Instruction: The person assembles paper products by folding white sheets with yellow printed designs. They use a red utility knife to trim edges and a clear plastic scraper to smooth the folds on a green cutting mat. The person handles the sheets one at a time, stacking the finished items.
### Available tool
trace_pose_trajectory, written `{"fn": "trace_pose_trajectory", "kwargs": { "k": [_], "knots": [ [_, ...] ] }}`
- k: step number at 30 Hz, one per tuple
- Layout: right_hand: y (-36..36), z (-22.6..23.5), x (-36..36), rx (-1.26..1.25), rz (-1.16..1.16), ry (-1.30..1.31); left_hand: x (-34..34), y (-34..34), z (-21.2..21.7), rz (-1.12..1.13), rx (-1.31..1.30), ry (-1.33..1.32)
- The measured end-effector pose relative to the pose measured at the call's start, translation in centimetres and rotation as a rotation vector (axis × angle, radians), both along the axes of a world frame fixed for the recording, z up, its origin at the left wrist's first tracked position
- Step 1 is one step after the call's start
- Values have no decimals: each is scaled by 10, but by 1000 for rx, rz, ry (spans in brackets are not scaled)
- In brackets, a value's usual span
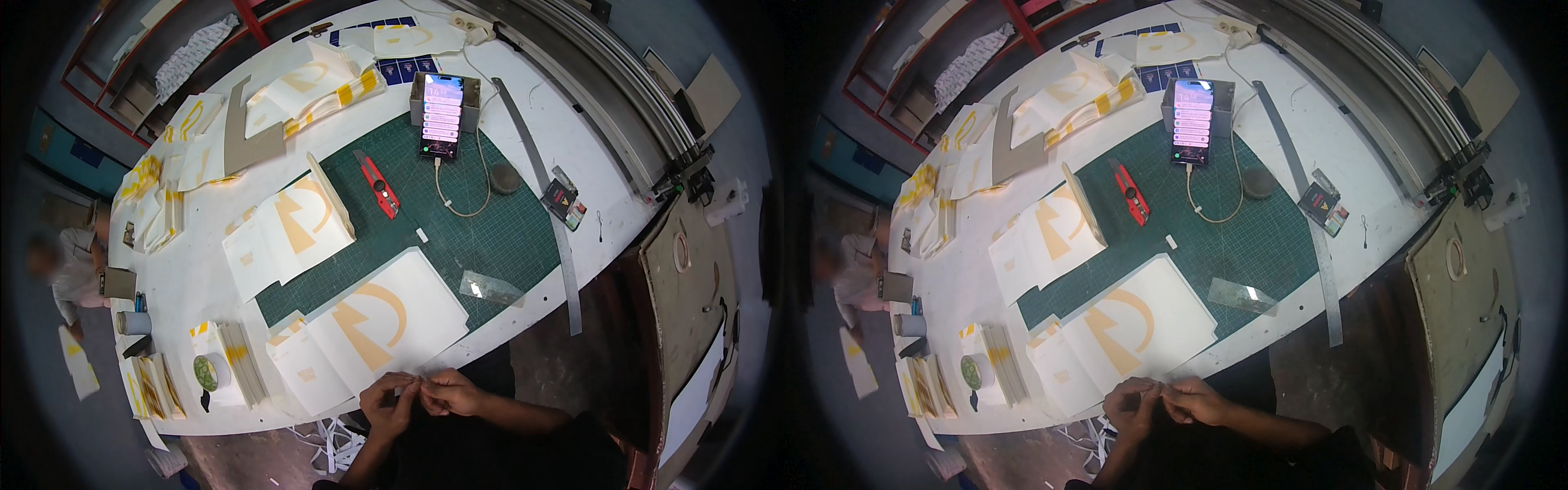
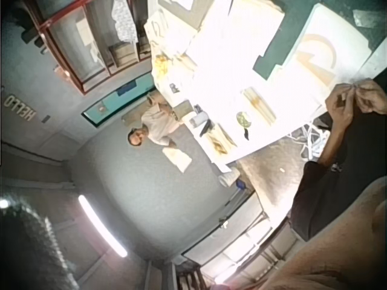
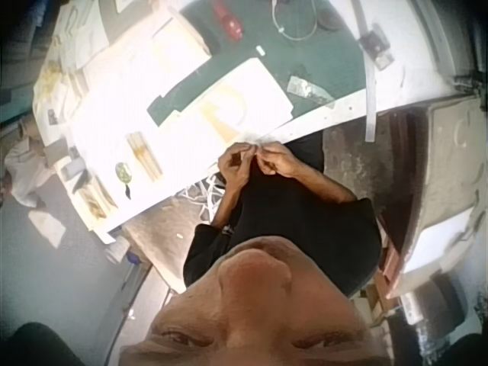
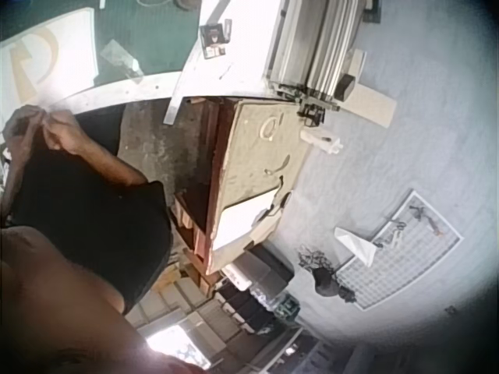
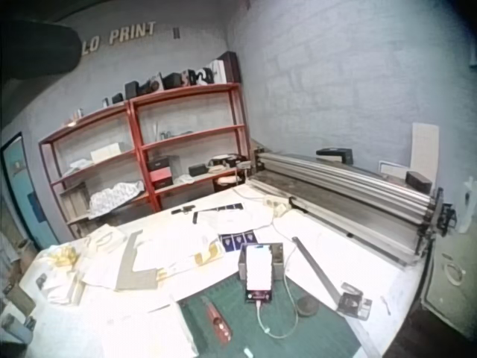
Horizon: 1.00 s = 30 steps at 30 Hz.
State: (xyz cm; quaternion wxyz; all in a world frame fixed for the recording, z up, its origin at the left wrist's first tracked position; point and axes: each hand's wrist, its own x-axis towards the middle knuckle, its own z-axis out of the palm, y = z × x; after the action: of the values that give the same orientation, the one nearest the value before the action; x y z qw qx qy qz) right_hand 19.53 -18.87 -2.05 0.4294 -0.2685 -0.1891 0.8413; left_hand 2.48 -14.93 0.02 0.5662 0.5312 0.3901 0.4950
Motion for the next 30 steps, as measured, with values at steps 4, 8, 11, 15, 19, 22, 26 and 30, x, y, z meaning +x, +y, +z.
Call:
{"fn": "trace_pose_trajectory", "kwargs": {
  "k": [4, 8, 11, 15, 19, 22, 26, 30],
  "knots": [
    [3, 4, 6, 92, 19, -208, -3, 0, -2, -11, -61, -4],
    [4, 5, 8, 168, 14, -370, -4, 0, 2, -6, -140, 4],
    [6, 9, 9, 259, -36, -558, -8, -1, -1, -22, -185, 19],
    [8, 19, 7, 417, -137, -825, -12, -2, -3, -30, -281, 14],
    [3, 9, 4, 590, -196, -1039, -12, 1, 8, -71, -307, 29],
    [-3, 3, 0, 728, -228, -1190, -13, 4, 13, -111, -297, 98],
    [-5, 10, -3, 809, -241, -1306, -20, 6, 11, -137, -169, 333],
    [-5, 11, -5, 872, -292, -1357, -25, 9, 17, -114, -406, 166]
  ]
}}
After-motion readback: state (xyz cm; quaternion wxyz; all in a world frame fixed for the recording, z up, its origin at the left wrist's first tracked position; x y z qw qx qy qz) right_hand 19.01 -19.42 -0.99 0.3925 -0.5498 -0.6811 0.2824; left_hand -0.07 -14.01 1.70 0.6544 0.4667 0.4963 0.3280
